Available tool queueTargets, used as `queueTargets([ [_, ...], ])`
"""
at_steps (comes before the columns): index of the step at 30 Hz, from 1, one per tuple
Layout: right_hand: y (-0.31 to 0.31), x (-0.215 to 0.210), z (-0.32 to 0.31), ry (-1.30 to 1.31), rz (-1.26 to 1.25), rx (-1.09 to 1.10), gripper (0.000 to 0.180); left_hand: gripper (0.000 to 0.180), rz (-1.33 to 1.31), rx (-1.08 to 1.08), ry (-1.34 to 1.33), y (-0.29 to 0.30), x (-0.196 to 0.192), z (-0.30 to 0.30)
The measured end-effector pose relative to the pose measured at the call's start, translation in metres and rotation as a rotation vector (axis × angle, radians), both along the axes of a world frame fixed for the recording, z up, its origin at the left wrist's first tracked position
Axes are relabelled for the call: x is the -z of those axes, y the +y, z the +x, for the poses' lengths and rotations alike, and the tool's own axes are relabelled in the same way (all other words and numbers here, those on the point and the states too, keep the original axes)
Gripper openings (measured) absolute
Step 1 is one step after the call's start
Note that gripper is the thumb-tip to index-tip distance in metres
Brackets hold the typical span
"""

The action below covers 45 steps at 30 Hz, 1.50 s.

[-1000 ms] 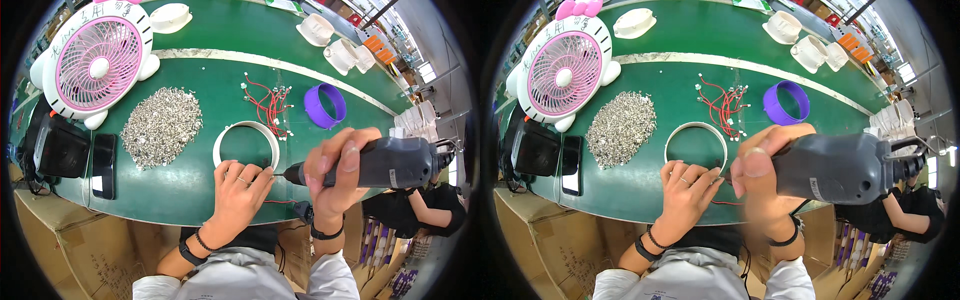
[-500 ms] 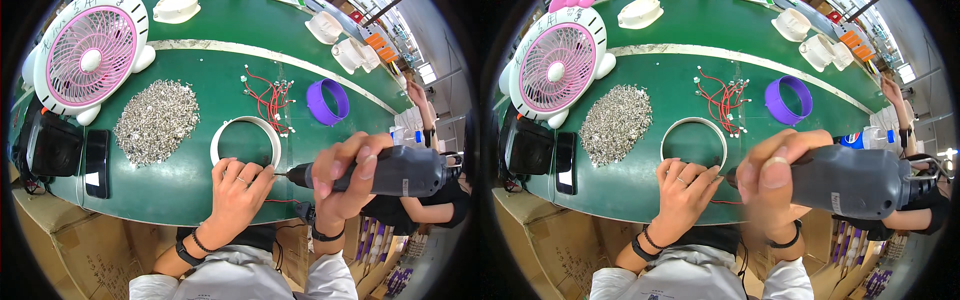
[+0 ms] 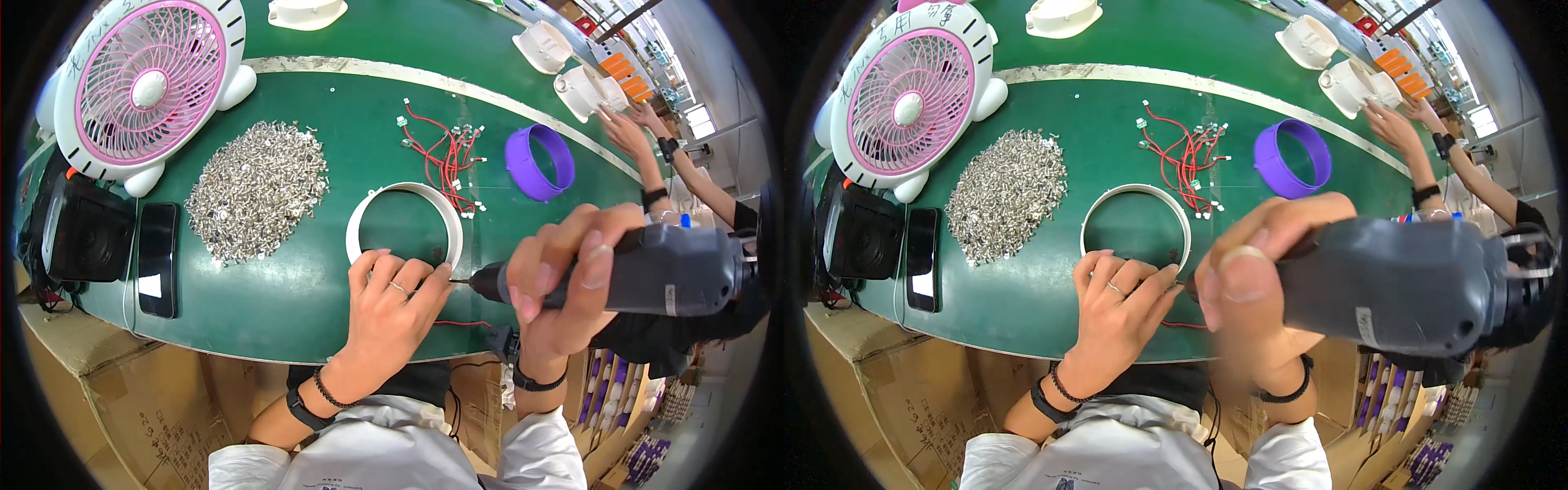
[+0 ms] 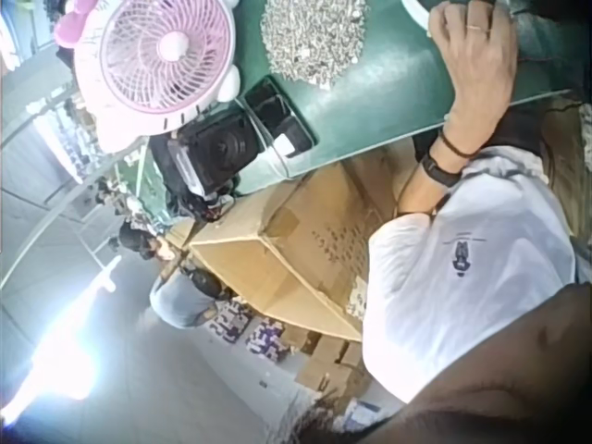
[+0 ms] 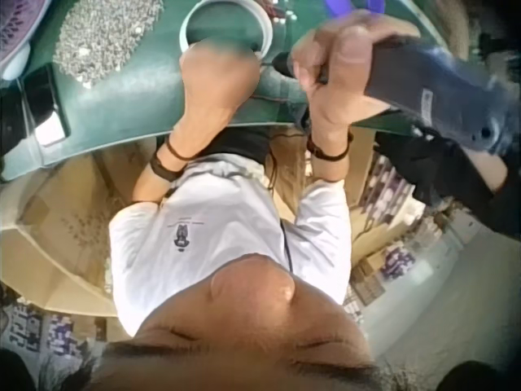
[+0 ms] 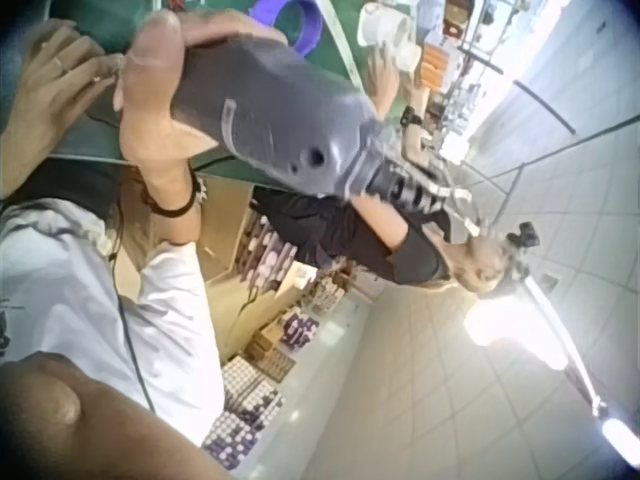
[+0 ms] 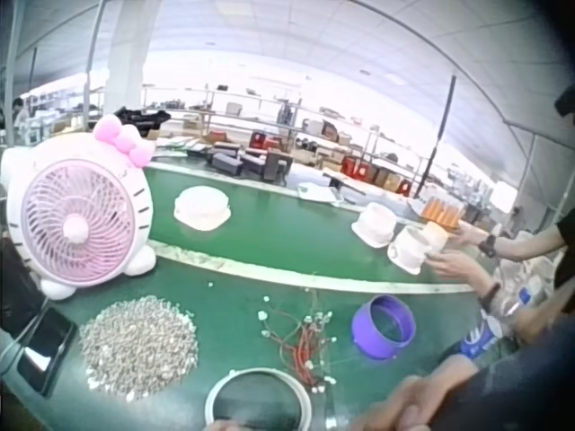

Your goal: The person uses a handheld rotary tool to drill holes into white plastic circular frames containing red and white wires. They repeatedly pick up frames, drill them, and place them into a purple container or onto a stack. The person also handles small metal screws and other plastic components on a green workbench.

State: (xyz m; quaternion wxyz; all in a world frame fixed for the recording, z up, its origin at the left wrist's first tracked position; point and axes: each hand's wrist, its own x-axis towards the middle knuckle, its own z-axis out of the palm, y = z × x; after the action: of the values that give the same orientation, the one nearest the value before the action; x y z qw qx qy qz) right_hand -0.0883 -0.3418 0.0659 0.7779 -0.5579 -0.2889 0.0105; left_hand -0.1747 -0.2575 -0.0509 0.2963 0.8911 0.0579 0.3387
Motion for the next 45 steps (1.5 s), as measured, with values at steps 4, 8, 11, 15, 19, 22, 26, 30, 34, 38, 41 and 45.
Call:
queueTargets([
  [4,-0.005,0.002,0.008,-0.041,0.036,-0.203,0.036,0.030,-0.007,-0.001,-0.016,0.000,0.000,0.000],
  [8,-0.005,0.002,0.013,-0.248,-0.067,-0.175,0.030,0.024,-0.064,0.042,-0.041,-0.001,-0.007,0.001],
  [11,-0.007,-0.002,0.007,-0.228,-0.035,-0.129,0.031,0.025,-0.079,0.053,-0.054,-0.001,-0.005,0.000],
  [15,-0.016,-0.018,-0.007,-0.106,0.124,-0.076,0.040,0.023,-0.167,0.055,-0.061,0.001,-0.005,-0.001],
  [19,-0.015,-0.019,-0.009,-0.060,0.016,-0.035,0.044,0.023,-0.207,0.026,-0.082,0.009,-0.013,-0.008],
  [22,-0.008,-0.008,-0.011,-0.079,-0.021,-0.015,0.045,0.025,-0.179,0.023,-0.071,0.016,-0.011,-0.013],
  [26,-0.002,-0.002,-0.012,-0.067,-0.026,-0.054,0.044,0.028,-0.113,0.030,-0.087,0.019,-0.007,-0.014],
  [30,-0.001,-0.001,-0.013,-0.057,-0.045,-0.055,0.044,0.029,-0.109,0.044,-0.098,0.019,-0.004,-0.013],
  [34,0.000,0.004,-0.009,-0.083,-0.015,-0.060,0.040,0.028,-0.097,0.045,-0.040,0.017,-0.006,-0.014],
  [38,0.001,0.005,-0.008,-0.059,0.045,-0.116,0.033,0.029,-0.090,0.069,-0.026,0.014,-0.008,-0.015],
  [41,0.001,0.007,-0.008,-0.114,0.056,-0.127,0.030,0.028,-0.056,0.056,-0.033,0.012,-0.003,-0.013],
  [45,0.000,0.003,-0.011,-0.095,0.072,-0.111,0.030,0.030,-0.052,0.050,-0.029,0.010,-0.002,-0.012],
])
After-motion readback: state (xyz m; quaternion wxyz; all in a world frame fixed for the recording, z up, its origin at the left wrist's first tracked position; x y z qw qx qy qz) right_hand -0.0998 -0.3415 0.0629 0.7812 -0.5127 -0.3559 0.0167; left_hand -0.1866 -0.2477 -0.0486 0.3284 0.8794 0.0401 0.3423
